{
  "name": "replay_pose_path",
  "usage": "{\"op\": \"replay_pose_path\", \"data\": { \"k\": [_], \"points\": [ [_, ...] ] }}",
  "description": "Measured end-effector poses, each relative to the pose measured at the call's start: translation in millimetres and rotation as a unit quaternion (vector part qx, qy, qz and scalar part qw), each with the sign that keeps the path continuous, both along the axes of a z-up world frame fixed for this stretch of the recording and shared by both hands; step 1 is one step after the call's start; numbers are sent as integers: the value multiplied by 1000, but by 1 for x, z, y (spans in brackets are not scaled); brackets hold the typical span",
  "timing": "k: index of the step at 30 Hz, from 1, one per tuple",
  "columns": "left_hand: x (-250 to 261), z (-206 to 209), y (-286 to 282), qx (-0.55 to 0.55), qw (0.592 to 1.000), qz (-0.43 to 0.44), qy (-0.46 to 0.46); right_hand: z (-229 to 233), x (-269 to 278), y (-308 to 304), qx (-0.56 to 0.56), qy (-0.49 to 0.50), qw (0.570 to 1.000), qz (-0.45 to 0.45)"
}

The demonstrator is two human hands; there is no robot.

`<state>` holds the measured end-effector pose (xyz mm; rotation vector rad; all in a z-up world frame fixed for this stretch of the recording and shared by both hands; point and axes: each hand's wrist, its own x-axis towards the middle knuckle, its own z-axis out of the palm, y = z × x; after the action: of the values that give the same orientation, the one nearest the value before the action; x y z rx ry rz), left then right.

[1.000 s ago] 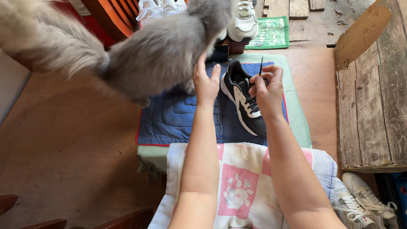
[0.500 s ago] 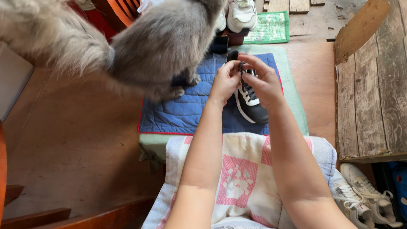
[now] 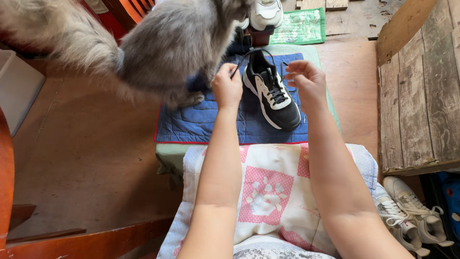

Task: The person unlaces a black and white sneaker, then re-laces it by threading the laces through the eyelets and tying a knot. A gray cat sits nearby and is briefly petted during the task.

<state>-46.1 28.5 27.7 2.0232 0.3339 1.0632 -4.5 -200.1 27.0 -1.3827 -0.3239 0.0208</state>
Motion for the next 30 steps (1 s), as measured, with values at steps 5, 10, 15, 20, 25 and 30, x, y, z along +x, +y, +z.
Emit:
{"op": "replay_pose_path", "data": {
  "k": [5,10,15,20,25,30],
  "points": [
    [-1,-10,-26,56,993,-98,32,-27,11,6,-214,-1,976,-50],
    [-5,-1,-47,120,991,-53,6,-43,11,13,-336,-104,930,-108],
    [-12,3,-59,165,984,-46,46,-51,19,11,-287,-103,944,-127],
    [-7,-10,-75,222,963,-51,147,-51,27,3,-361,-75,925,-96],
    [-3,-19,-78,255,950,-41,173,-44,23,1,-323,-90,940,-68],
    [0,-23,-70,166,949,-112,245,-38,17,-1,-320,-92,942,-49]
  ]
}}
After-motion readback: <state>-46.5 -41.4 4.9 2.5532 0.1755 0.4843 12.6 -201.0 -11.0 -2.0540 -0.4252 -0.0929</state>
